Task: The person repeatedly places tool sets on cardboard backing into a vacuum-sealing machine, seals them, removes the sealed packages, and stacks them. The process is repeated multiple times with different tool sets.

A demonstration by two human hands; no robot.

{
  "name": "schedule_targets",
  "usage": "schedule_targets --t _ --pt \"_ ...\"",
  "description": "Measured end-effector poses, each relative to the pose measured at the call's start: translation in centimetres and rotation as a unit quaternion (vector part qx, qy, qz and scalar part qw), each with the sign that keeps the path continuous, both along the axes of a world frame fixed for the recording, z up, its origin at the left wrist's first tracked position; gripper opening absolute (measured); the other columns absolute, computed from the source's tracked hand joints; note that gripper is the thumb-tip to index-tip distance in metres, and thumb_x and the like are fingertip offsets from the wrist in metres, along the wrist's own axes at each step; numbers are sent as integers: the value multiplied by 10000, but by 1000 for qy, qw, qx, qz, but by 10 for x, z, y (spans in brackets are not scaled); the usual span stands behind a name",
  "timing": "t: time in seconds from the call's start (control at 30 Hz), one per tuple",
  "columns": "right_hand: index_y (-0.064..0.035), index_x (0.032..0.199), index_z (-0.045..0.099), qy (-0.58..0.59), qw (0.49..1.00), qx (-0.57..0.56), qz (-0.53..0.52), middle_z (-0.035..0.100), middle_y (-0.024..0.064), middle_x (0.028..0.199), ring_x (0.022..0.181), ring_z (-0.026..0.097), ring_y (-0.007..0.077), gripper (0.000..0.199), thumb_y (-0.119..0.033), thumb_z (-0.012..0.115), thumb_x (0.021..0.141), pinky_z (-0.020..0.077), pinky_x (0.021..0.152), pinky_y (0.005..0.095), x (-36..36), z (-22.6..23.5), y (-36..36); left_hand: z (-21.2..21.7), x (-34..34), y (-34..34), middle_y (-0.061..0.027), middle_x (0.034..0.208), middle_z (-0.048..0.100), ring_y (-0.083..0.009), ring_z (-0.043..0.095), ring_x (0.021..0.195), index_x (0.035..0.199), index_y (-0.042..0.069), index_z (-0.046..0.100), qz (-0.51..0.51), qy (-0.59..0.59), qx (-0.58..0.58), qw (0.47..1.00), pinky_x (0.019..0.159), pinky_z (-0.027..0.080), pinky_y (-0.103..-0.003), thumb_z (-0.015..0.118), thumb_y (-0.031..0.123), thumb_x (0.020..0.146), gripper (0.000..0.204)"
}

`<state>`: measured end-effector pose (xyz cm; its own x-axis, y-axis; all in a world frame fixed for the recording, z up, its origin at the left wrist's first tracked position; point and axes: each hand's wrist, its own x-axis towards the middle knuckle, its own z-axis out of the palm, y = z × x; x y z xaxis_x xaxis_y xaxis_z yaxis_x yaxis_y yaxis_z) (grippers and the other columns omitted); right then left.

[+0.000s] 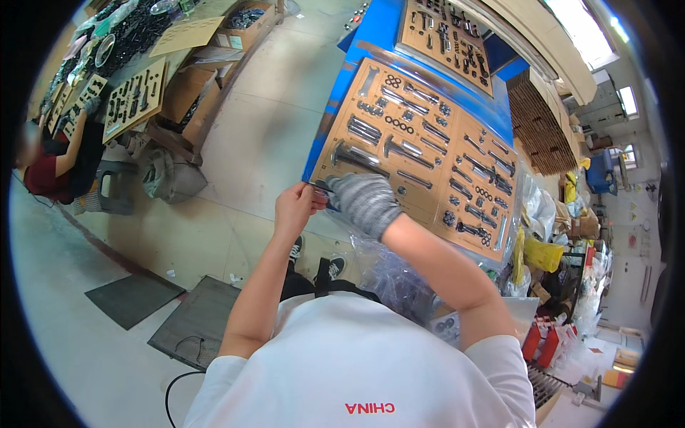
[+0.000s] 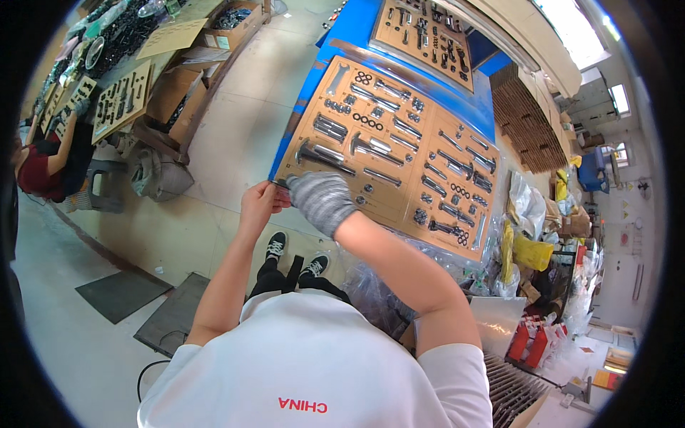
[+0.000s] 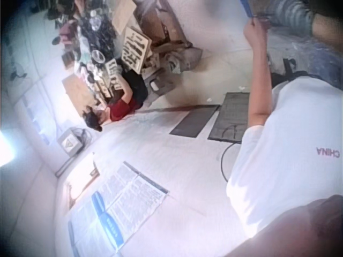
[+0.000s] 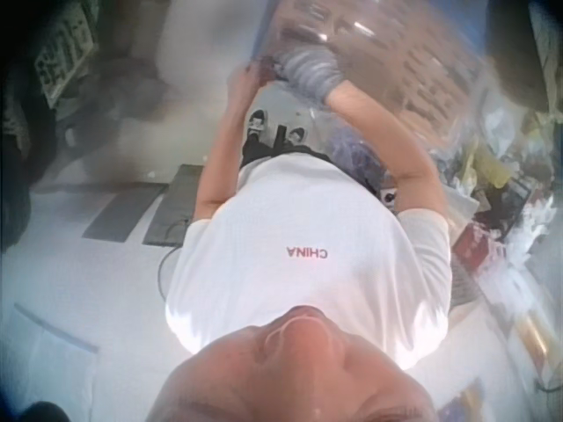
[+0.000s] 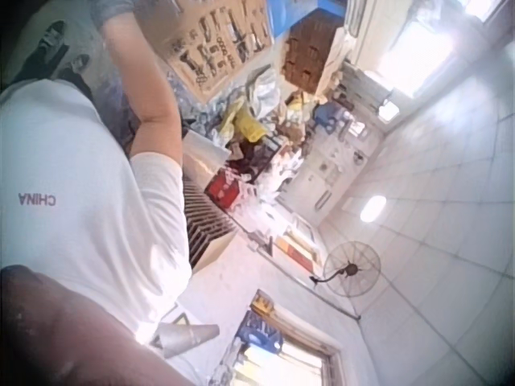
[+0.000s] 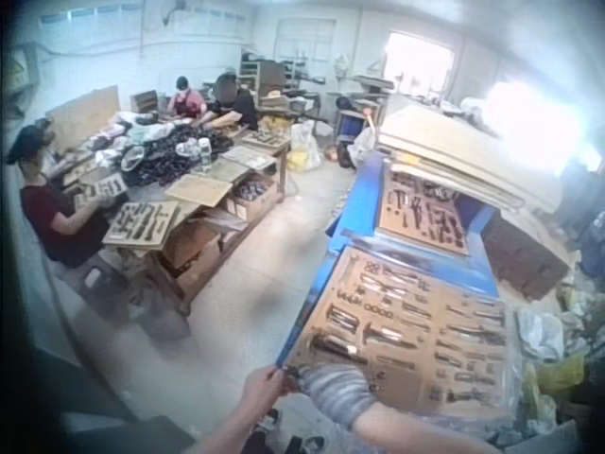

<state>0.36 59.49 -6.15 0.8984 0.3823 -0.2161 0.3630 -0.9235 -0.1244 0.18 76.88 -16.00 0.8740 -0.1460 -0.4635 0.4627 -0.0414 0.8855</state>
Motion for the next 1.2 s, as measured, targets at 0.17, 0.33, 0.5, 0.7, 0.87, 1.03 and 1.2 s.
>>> schedule_targets --t 0.17,0.33,0.5,0.7,0.87,1.03,1.2 --pt "-115 1024 741 72 994 -82 -16 740 151 890 854 724 333 214 -219 603 897 575 753 474 -23 23 -44 35 -27 1 -95 996 751 -161 723 910 946 -4 685 -44 -96 7 994 770 542 -272 541 189 1026 253" --pt "-140 1090 738 180 964 -189 -51 745 132 940 912 719 320 264 -246 602 892 571 794 468 -83 28 -168 89 -72 -3 -117 1005 724 -204 699 952 868 -4 650 -204 -120 -217 947 826 533 -312 522 170 1026 267" --pt "-142 1086 747 199 946 -239 -91 753 127 968 926 724 318 272 -232 587 886 571 818 469 -142 47 -259 119 -83 -18 -129 912 684 -234 704 919 880 1 622 -334 -63 -372 863 780 548 -337 502 141 1025 235" --pt "-111 970 779 295 857 -368 -209 760 142 959 942 730 329 229 -180 611 832 571 810 474 -219 54 -380 109 -48 9 -162 1012 691 -249 712 854 1261 -17 572 -442 57 -265 855 718 563 -355 523 244 1044 343" --pt "-114 964 775 237 909 -285 -191 757 148 945 926 728 335 229 -195 598 843 569 805 467 -216 61 -381 18 93 -32 -238 1067 678 -325 678 976 1260 -10 625 -68 -177 345 919 870 518 -406 472 407 1057 488" --pt "-117 1133 694 131 984 -32 -113 720 159 943 912 696 362 317 -286 643 870 557 837 475 -142 48 -324 -42 102 -77 -259 1028 709 -422 695 970 1214 24 663 -22 -300 403 864 840 528 -480 510 264 1028 340" --pt "-92 1159 642 -43 978 126 -163 686 135 1085 1001 667 334 308 -273 640 909 544 868 462 -26 -14 -265 -18 103 -67 -172 1052 737 -271 696 1020 1180 -37 672 -40 -287 345 893 885 515 -383 539 328 1038 414"
